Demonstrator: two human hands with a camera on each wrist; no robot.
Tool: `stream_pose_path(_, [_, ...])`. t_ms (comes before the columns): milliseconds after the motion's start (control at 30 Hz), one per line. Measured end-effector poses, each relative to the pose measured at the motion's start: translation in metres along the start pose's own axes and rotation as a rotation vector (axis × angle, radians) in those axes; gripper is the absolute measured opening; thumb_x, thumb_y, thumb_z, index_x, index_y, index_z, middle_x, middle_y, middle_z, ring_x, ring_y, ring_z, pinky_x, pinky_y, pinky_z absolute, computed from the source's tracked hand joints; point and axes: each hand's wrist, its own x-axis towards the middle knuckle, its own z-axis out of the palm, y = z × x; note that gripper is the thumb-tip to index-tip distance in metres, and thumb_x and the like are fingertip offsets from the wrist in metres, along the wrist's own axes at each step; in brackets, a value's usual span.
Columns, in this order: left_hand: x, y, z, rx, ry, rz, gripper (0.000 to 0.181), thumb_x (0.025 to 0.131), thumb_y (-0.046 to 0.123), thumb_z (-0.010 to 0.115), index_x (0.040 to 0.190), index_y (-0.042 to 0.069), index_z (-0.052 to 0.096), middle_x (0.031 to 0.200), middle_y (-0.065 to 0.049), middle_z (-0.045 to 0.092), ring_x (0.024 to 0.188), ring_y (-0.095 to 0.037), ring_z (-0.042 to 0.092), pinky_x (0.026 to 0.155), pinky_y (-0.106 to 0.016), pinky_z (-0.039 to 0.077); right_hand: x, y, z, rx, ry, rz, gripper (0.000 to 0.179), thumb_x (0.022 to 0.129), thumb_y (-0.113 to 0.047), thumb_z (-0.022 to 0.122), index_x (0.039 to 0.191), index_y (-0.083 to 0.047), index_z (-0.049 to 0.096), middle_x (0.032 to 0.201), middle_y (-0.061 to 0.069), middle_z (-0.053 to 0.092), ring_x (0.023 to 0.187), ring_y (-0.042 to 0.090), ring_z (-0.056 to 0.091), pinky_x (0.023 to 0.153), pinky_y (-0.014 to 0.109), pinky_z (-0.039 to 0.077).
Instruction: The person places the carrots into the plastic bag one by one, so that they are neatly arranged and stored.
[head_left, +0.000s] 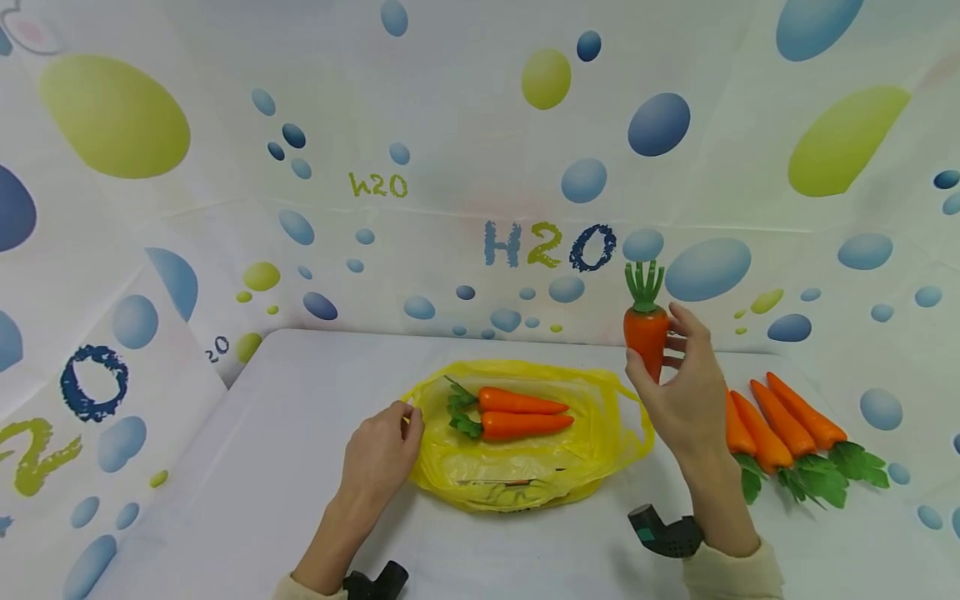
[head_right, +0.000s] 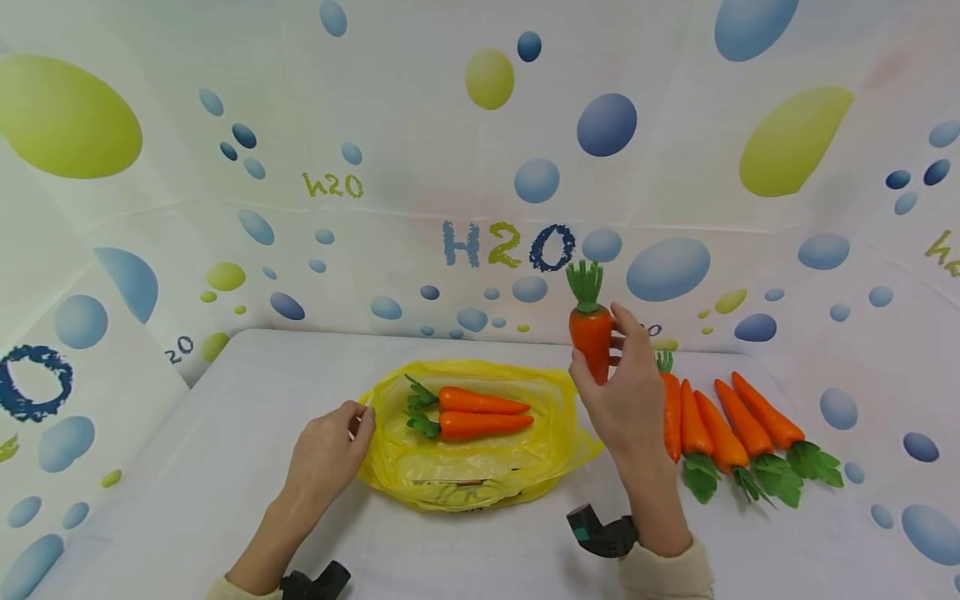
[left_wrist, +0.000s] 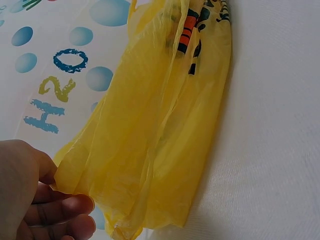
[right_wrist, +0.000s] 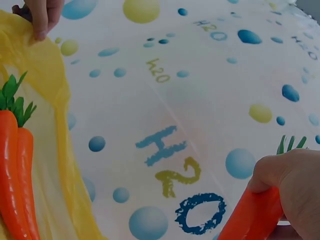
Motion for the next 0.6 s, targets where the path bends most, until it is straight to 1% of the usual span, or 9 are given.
stream_pose_path(100, [0.0,0.0,0.0,0.001,-0.004,-0.003,0.019,0.097,0.018,0.061,0.091,0.001,0.068,0.063,-0.003,0.057,0.05,-0.01,0.042,0.048,-0.021,0.038,-0.001,-0.004,0.002,0.014,-0.01,-0.018,0.074,0.085,-0.006,0.073,0.15,-0.01,0.037,0.139,0.018,0.057,0.11,0.032,0.063,0.09,-0.001,0.037])
stream_pose_path(267, [0.001,0.001,-0.001,0.004,-0.001,-0.002,0.019,0.097,0.018,0.061,0.09,0.002,0.068,0.063,-0.003,0.057,0.05,-0.011,0.043,0.048,-0.022,0.038,-0.002,-0.009,0.004,0.031,-0.021,-0.056,0.076,0.083,-0.001,0.073,0.149,-0.006,0.037,0.138,0.021,0.055,0.11,0.035,0.062,0.09,-0.002,0.035])
stream_pose_path(400, [0.002,0.001,-0.001,0.009,0.002,-0.001,0.019,0.097,0.018,0.061,0.091,0.002,0.068,0.064,-0.003,0.058,0.051,-0.011,0.043,0.049,-0.022,0.039,-0.003,-0.013,0.007,0.029,-0.03,-0.077,0.076,0.082,0.0,0.074,0.149,-0.005,0.037,0.138,0.021,0.056,0.111,0.035,0.062,0.09,-0.003,0.034])
stream_pose_path(467, [0.001,0.002,-0.001,0.009,0.003,-0.001,0.019,0.097,0.018,0.061,0.091,0.001,0.068,0.064,-0.003,0.058,0.051,-0.011,0.043,0.049,-0.022,0.039,-0.004,-0.015,0.008,0.027,-0.042,-0.082,0.077,0.082,0.0,0.075,0.149,-0.005,0.037,0.137,0.02,0.057,0.111,0.034,0.062,0.091,-0.002,0.036])
stream_pose_path(500, [0.001,0.002,-0.001,0.009,0.003,-0.001,0.019,0.096,0.018,0.061,0.091,0.001,0.068,0.064,-0.003,0.058,0.051,-0.011,0.043,0.049,-0.022,0.039,-0.005,-0.016,0.009,0.025,-0.049,-0.083,0.077,0.082,-0.001,0.075,0.149,-0.005,0.037,0.137,0.02,0.057,0.111,0.033,0.062,0.092,0.0,0.038])
stream_pose_path(533, [0.001,0.002,-0.001,0.009,0.003,-0.002,0.019,0.096,0.018,0.061,0.091,0.001,0.068,0.064,-0.003,0.059,0.051,-0.011,0.044,0.049,-0.022,0.039,-0.006,-0.017,0.01,0.023,-0.057,-0.085,0.077,0.082,-0.001,0.075,0.149,-0.005,0.037,0.137,0.02,0.057,0.112,0.032,0.062,0.093,0.005,0.043])
stream_pose_path(600, [0.001,0.002,-0.001,0.007,0.002,-0.003,0.019,0.096,0.018,0.061,0.091,0.001,0.068,0.065,-0.004,0.059,0.051,-0.011,0.044,0.049,-0.022,0.04,-0.007,-0.018,0.012,0.027,-0.074,-0.096,0.078,0.081,-0.001,0.076,0.149,-0.004,0.037,0.137,0.02,0.057,0.112,0.033,0.062,0.093,0.019,0.053])
